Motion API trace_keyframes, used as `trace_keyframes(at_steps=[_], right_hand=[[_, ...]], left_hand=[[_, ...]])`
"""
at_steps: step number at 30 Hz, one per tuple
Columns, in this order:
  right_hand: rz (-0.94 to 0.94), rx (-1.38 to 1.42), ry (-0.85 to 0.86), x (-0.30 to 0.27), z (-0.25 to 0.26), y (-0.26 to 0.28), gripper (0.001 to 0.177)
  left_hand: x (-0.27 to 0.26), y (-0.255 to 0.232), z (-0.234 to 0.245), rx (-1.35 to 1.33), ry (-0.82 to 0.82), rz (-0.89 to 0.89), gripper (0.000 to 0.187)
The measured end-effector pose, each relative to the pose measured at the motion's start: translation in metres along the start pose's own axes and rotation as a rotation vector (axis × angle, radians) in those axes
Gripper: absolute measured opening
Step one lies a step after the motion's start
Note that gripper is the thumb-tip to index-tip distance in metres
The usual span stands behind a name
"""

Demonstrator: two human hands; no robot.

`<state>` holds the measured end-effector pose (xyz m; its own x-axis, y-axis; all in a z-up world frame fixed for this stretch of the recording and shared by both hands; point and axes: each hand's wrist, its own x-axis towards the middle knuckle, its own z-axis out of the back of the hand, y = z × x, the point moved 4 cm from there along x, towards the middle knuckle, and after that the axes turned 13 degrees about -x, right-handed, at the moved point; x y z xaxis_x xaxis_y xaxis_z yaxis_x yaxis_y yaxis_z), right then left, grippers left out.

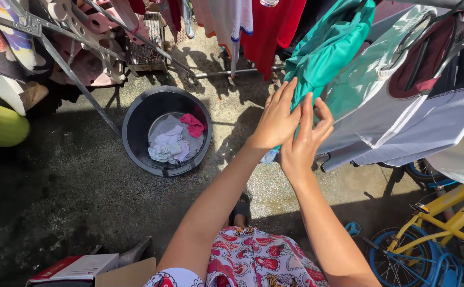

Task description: Hanging wet laundry from a basin onto a drying rack using hangers

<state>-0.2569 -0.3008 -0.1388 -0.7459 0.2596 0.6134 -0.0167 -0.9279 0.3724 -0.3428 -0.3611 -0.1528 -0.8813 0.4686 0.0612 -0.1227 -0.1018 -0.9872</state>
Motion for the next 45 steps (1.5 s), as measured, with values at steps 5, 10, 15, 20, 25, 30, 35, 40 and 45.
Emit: trace_keyframes(at_steps=[5, 10, 15, 20, 25, 30, 35, 40, 45], right_hand=[[0.116, -0.036, 0.04, -0.044, 0.002, 0.04, 0.035], [0.161, 0.152, 0.263, -0.096, -0.053, 0.056, 0.042], [0.221, 0.291, 0.523, -0.132, -0.109, 0.079, 0.061], [0.154, 0.243, 0.855, -0.195, -0.213, 0.074, 0.068], [0.116, 0.055, 1.028, -0.239, -0.299, 0.111, 0.055], [0.092, -0.063, 1.235, -0.303, -0.391, 0.138, 0.042], [0.123, -0.215, 1.444, -0.373, -0.475, 0.128, 0.038], [0.114, -0.206, 1.533, -0.397, -0.522, 0.12, 0.034], [0.12, -0.217, 1.573, -0.445, -0.612, 0.069, 0.038]], left_hand=[[-0.06, 0.06, 0.009, -0.19, -0.085, 0.118, 0.049], [-0.107, 0.141, 0.039, -0.188, -0.193, 0.218, 0.03], [-0.152, 0.2, 0.079, -0.112, -0.265, 0.475, 0.032], [-0.186, 0.266, 0.119, -0.148, -0.255, 0.651, 0.039], [-0.212, 0.35, 0.187, -0.073, -0.264, 0.719, 0.034], [-0.248, 0.401, 0.258, -0.039, -0.276, 0.738, 0.029], [-0.265, 0.446, 0.291, -0.087, -0.192, 0.907, 0.034], [-0.255, 0.506, 0.296, -0.072, -0.131, 0.957, 0.035], [-0.244, 0.591, 0.291, -0.109, -0.145, 0.999, 0.035]])
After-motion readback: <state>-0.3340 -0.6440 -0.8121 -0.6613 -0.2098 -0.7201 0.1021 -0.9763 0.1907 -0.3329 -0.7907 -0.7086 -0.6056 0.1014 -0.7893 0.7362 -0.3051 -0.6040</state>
